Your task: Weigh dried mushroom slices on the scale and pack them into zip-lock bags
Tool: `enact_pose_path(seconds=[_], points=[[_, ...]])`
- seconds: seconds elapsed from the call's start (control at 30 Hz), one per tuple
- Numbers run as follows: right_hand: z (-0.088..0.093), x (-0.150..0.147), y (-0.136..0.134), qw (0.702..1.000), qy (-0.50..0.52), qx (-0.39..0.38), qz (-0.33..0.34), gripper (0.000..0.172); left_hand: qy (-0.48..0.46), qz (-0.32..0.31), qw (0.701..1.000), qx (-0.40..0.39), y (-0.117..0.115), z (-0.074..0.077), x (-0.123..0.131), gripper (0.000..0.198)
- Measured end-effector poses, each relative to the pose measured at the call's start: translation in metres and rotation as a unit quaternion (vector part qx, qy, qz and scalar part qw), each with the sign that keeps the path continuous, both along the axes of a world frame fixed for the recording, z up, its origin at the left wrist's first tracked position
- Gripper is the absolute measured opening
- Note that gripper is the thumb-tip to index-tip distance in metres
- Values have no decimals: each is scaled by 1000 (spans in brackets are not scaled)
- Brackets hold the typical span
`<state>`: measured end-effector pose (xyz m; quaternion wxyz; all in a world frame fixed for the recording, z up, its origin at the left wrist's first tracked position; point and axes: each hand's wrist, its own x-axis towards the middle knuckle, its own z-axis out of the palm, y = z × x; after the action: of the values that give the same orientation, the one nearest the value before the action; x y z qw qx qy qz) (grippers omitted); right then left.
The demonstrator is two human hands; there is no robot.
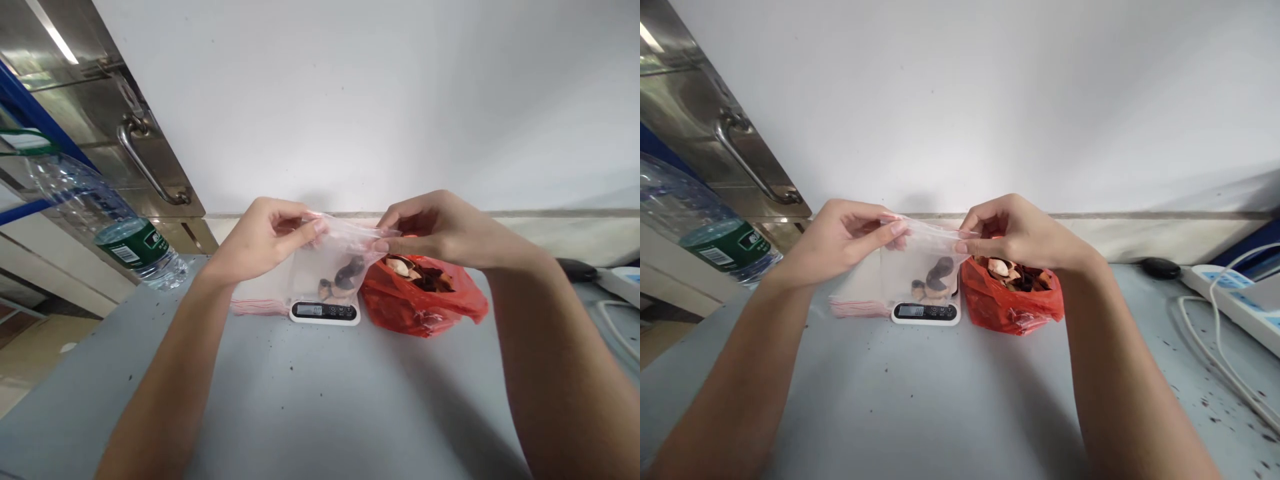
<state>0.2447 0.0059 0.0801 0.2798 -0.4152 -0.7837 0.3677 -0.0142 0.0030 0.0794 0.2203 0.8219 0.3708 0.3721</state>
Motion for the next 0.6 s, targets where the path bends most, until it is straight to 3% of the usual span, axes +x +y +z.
enact_pose_path(seconds=[0.27, 0.47, 0.6], points=[[-4, 4, 2, 999, 28, 8, 37, 36, 15, 4, 1000, 7, 1, 2, -3, 24], [-6, 1, 1, 998, 64, 0, 24, 36, 43, 13, 999, 15, -1, 6, -8, 25], [-8, -5, 1, 999, 33, 2, 37, 24, 62, 33, 996, 47, -2, 6, -5, 30]])
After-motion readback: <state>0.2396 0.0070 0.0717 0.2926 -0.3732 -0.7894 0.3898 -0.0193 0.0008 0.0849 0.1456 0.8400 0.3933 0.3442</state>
